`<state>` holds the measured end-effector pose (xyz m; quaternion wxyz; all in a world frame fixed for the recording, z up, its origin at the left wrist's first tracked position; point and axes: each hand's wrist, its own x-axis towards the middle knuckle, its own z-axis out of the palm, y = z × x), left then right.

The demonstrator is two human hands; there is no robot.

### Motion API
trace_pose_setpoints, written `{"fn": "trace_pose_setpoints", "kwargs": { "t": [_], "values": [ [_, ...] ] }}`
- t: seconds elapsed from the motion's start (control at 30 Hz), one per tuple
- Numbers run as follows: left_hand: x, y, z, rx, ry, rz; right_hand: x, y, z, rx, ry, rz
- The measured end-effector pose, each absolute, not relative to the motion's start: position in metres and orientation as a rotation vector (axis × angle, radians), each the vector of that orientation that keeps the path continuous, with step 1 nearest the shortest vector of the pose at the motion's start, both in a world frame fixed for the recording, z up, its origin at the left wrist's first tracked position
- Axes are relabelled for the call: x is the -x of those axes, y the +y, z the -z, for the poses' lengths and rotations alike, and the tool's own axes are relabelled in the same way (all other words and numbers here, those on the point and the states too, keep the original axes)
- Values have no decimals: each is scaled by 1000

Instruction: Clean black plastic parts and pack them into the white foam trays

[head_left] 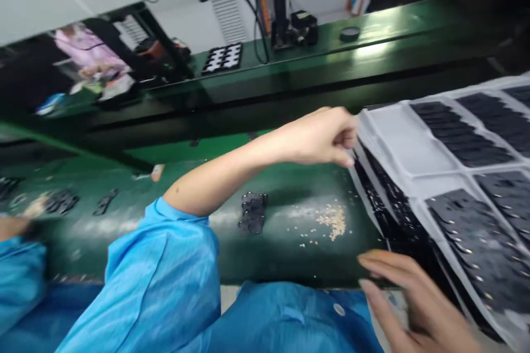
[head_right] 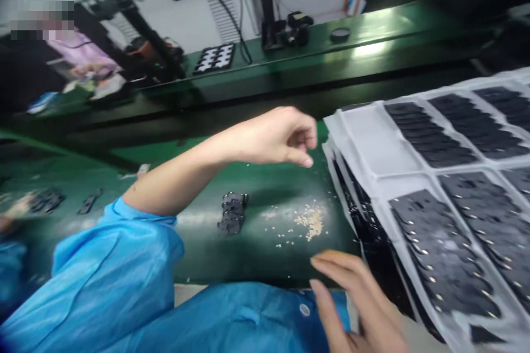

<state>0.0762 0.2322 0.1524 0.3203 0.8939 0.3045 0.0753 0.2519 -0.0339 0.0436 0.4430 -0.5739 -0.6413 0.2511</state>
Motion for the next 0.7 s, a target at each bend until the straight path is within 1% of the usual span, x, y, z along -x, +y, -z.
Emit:
{"fn": "trace_pose_setpoints", "kwargs": {
  "t": [0.07,0.17,0.23,0.3,0.37,0.47,0.7],
  "values": [
    [-9,214,-131,-2270,1053,-117,-214,-19,-21,1334,-1644,-785],
    [70,167,-80,-2010,1562,183,-159,16,6,1255,-1744,-865],
    [100,129,-44,-1906,1703,249,-126,40,19,1246,-1931,-851],
    [114,96,-16,-1843,1796,261,-96,60,29,1309,-2233,-817],
    [116,72,2,-1808,1891,207,-70,72,35,1335,-2364,-809],
    [115,53,14,-1793,1942,46,-45,77,39,1400,-2447,-788],
    [127,42,40,-1778,1903,-247,-43,70,30,1496,-2506,-815]
  ]
}}
